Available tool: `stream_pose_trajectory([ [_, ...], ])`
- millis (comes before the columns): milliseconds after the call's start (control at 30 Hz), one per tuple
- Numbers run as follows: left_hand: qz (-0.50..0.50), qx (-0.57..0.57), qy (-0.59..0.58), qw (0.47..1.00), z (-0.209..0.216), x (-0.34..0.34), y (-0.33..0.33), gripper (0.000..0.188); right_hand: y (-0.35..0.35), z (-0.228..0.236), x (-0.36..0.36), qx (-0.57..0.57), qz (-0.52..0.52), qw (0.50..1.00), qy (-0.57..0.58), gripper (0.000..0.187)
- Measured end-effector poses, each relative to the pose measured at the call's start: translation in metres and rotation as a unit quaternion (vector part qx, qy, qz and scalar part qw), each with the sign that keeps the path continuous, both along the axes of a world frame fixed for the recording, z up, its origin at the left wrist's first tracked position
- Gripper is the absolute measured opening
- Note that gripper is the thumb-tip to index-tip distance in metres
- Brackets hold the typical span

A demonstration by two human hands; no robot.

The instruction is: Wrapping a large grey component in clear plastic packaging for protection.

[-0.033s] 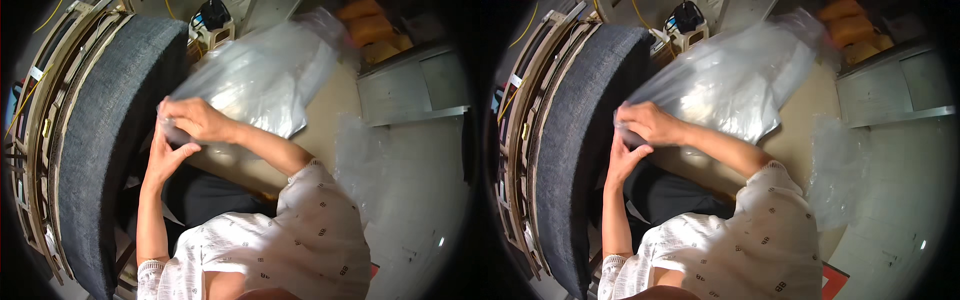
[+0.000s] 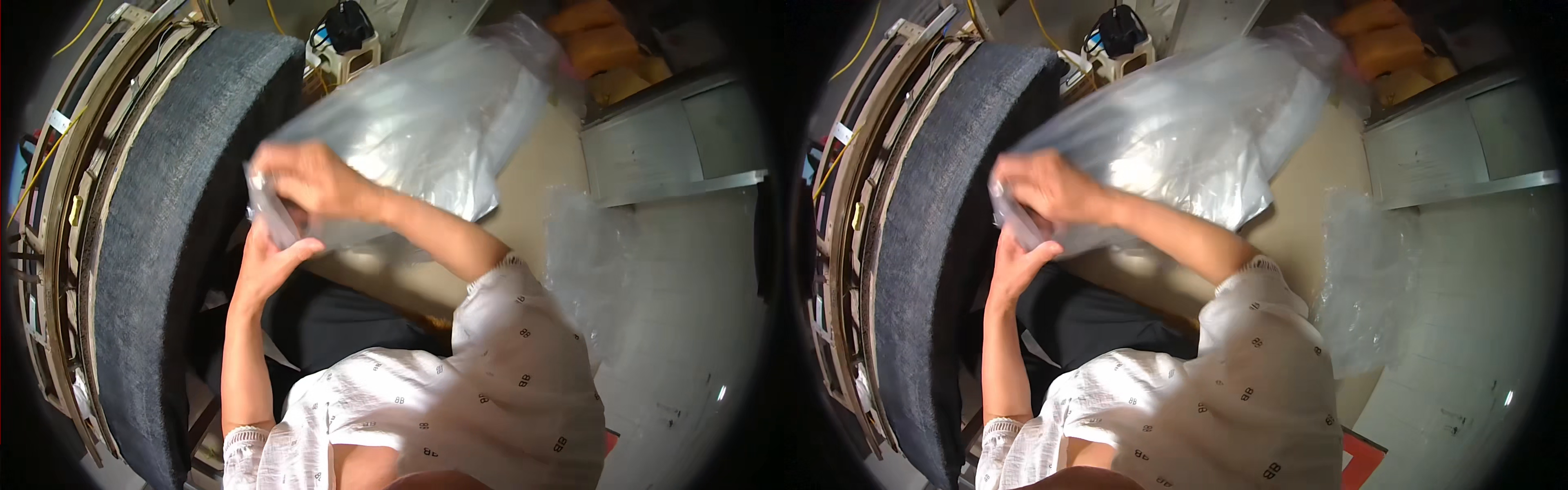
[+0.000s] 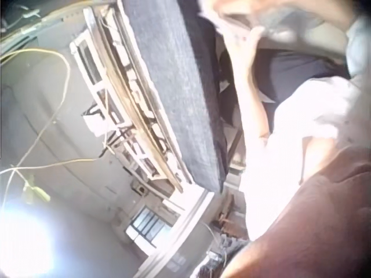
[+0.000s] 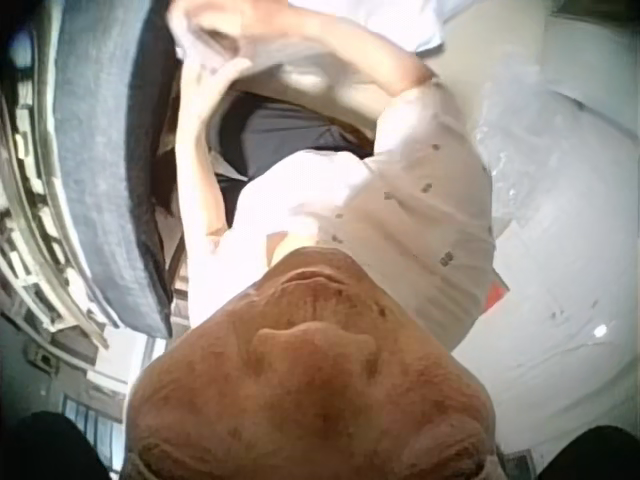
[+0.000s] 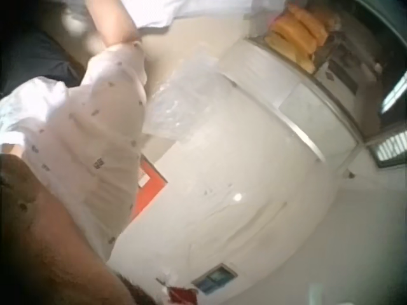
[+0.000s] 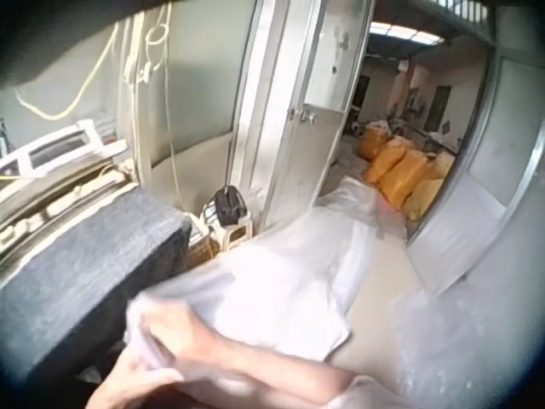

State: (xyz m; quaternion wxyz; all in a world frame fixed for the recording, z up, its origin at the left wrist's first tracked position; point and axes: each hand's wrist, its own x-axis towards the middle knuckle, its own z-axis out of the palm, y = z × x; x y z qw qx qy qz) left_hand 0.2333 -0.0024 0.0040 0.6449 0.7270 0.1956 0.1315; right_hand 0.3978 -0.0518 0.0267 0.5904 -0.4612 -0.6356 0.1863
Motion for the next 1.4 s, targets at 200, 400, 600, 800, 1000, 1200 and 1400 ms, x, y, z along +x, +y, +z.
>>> stream_pose_trajectory([
  [200,0.016,0.007,-0.031,0.999,0.027,-0.076,0.025,0.027,0.106,0.127,0.038,0.013,0.106,0.989,0.106,0.041],
  [400,0.455,-0.024,-0.047,0.889,0.056,-0.29,0.098,0.033,0.206,0.11,0.003,0.158,0.124,0.967,-0.159,0.029],
  [600,0.562,0.39,0.389,0.617,0.141,-0.676,0.091,0.037,0.179,-0.021,0.037,-0.029,-0.251,0.863,-0.438,0.053],
  [800,0.409,0.655,0.512,0.376,0.161,-0.496,0.032,0.041,0.171,-0.024,0.087,0.024,-0.187,0.899,-0.395,0.031],
  [1000,0.452,0.469,0.336,0.68,0.018,-0.36,0.03,0.06,0.189,-0.032,0.179,-0.147,-0.16,0.828,-0.517,0.051],
  [1200,0.519,0.445,0.408,0.605,0.036,-0.365,-0.002,0.057,0.168,-0.018,0.196,-0.183,-0.032,0.865,-0.466,0.047],
  [1400,0.562,0.466,0.458,0.507,0.033,-0.404,0.052,0.038,0.222,-0.001,0.193,-0.245,-0.092,0.86,-0.438,0.049],
])
